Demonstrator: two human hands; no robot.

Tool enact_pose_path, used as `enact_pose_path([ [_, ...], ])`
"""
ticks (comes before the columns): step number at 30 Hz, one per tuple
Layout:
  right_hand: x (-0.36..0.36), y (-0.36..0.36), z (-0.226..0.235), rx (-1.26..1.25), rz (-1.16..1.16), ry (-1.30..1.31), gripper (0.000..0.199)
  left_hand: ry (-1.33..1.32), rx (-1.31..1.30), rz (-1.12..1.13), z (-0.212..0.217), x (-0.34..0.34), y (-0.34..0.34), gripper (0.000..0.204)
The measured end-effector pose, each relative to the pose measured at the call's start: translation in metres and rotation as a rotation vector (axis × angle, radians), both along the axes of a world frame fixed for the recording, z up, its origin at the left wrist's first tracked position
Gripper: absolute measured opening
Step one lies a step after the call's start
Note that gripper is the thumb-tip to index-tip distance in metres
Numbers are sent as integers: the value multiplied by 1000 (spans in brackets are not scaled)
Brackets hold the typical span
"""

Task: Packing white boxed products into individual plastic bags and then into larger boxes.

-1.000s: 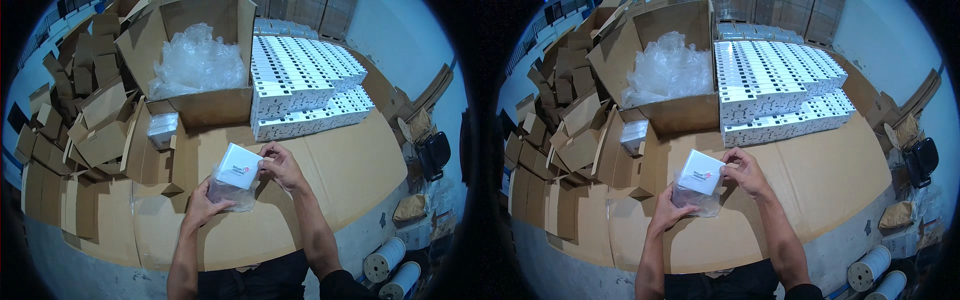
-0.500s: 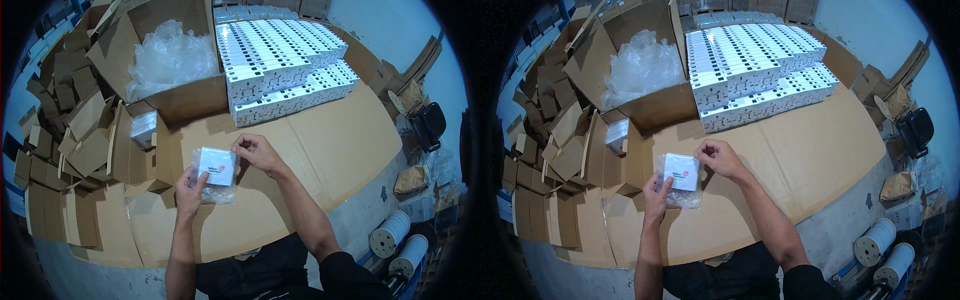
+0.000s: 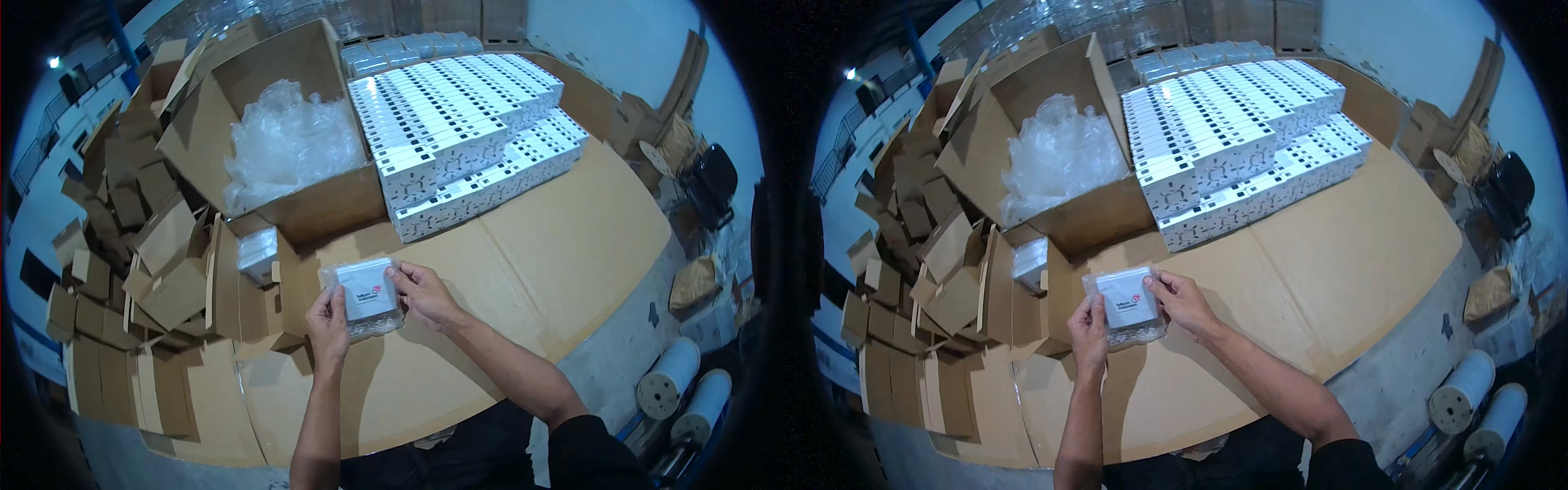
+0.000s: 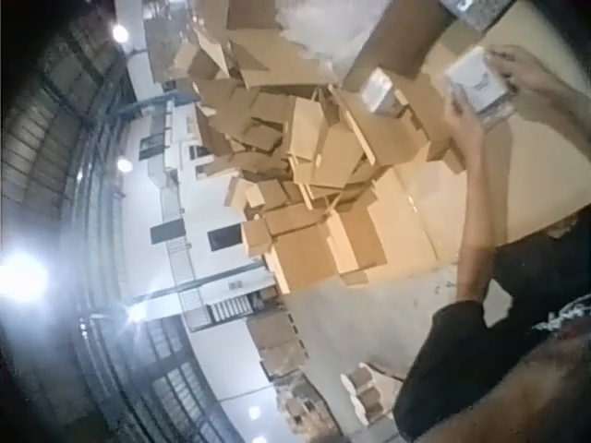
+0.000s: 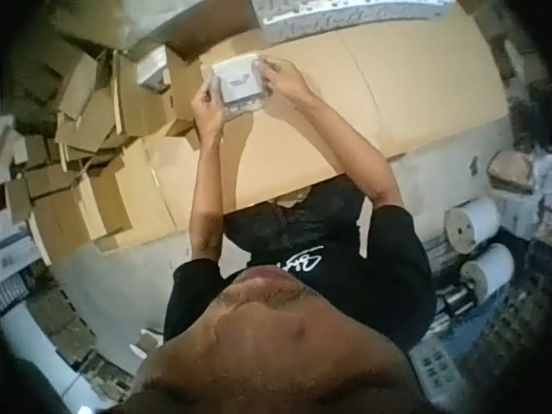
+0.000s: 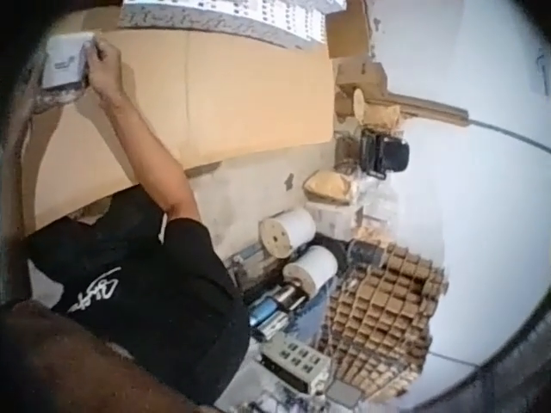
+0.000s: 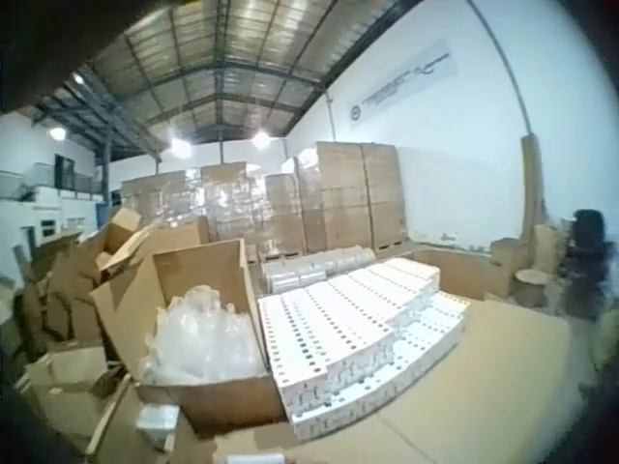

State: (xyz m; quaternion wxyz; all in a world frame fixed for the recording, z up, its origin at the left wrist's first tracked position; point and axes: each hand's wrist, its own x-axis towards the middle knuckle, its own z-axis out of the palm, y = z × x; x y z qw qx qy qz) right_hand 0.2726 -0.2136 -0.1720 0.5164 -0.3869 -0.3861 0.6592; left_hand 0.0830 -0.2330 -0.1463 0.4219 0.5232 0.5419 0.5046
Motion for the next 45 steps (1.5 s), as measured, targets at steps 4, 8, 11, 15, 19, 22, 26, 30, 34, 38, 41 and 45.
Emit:
enact_pose_path([
  [4, -4, -2, 7, -60, -41, 183, 35, 16, -22, 68, 9, 7, 3, 40],
  [8, 2, -5, 14, -77, -21, 117, 37, 8, 4, 59, 14, 8, 3, 39],
  [11, 0, -7, 19, 15, -62, 219, 38, 24, 60, 32, 9, 2, 4, 39],
  [15, 5, -6, 23, 97, -62, 122, 39, -281, 89, 47, -9, -5, 8, 30],
  [19, 7, -4, 24, 301, -67, -108, 42, -675, 80, 34, -18, -3, 9, 23],
  [22, 5, -5, 28, 310, -73, -113, 41, -786, 80, 1, -18, -3, 8, 23],
  [26, 0, -10, 36, 301, -78, -31, 45, -861, 27, 70, -25, 1, 4, 24],
  [30, 5, -10, 33, 301, 3, -288, 51, -890, 0, 92, -23, -1, 1, 25],
  [34, 10, -5, 25, 259, 98, -242, 42, -798, 57, 59, -20, -5, -1, 33],
  [38, 16, -9, 38, 213, 164, -293, 40, -609, 174, -50, 7, 7, -10, 44],
  [41, 14, -8, 32, 324, 122, -268, 38, -298, 33, -147, 10, 4, -13, 40],
  [45, 19, -11, 46, 204, 222, -406, 36, -219, 5, -123, 0, -3, -10, 22],
])
